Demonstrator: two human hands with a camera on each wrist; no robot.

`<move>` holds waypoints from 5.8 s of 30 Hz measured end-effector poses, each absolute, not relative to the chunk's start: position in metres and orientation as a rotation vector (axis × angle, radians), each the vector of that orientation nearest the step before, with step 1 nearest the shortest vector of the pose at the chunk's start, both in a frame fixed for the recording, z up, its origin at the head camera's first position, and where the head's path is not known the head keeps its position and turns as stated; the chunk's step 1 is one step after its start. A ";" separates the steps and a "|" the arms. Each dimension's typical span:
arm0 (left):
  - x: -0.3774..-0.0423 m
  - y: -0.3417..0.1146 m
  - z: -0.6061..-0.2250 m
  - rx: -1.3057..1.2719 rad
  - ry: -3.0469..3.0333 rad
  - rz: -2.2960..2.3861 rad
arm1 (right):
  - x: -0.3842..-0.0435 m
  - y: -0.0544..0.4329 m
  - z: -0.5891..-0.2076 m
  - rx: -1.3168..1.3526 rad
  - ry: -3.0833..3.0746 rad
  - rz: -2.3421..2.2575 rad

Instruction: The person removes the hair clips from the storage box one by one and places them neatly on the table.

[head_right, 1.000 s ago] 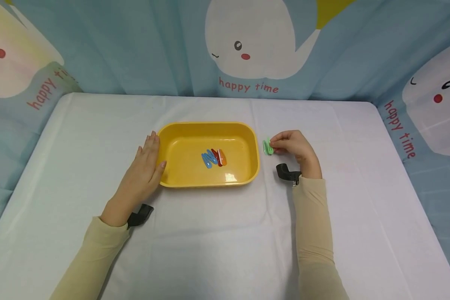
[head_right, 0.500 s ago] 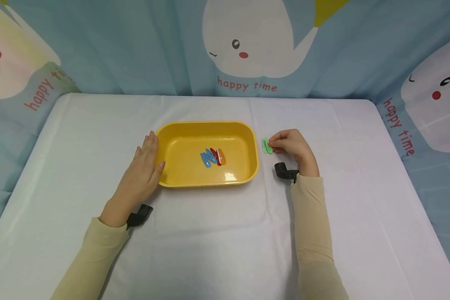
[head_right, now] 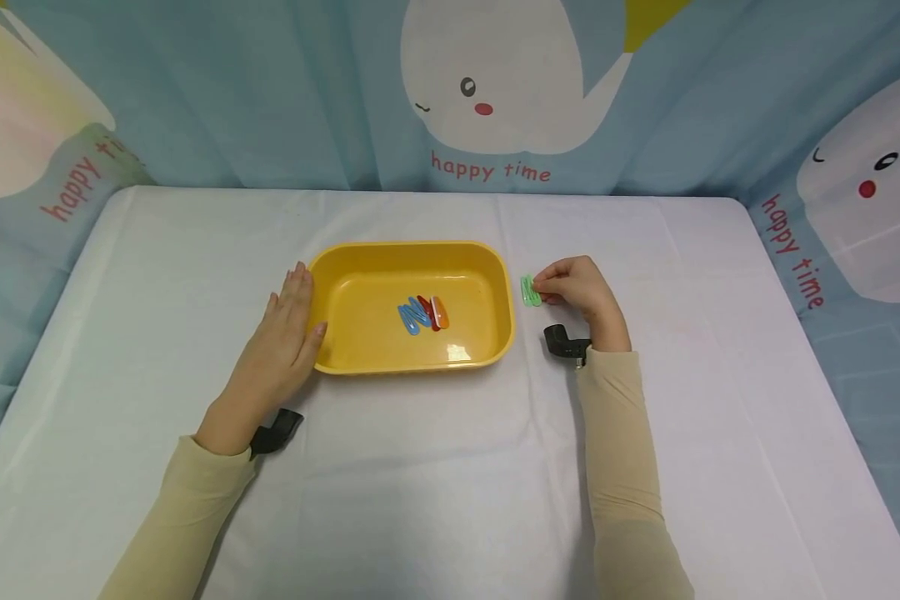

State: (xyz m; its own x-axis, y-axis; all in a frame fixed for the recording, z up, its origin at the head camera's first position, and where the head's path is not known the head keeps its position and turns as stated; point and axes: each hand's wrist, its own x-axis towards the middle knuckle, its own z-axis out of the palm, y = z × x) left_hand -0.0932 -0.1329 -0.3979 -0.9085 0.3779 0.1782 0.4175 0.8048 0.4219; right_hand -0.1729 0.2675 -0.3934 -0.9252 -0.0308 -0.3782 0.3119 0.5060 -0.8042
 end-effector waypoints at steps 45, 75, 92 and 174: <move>-0.095 -0.135 -0.400 -0.655 -2.874 -0.726 | -0.172 0.261 -0.390 0.236 2.509 -1.240; -0.094 -0.135 -0.398 -0.653 -2.890 -0.720 | -0.172 0.261 -0.389 0.280 2.531 -1.237; -0.096 -0.131 -0.398 -0.646 -2.929 -0.743 | -0.160 0.271 -0.370 0.262 2.439 -1.499; -0.093 -0.137 -0.396 -0.571 -2.917 -0.667 | -0.191 0.137 -0.362 -0.309 2.441 -0.860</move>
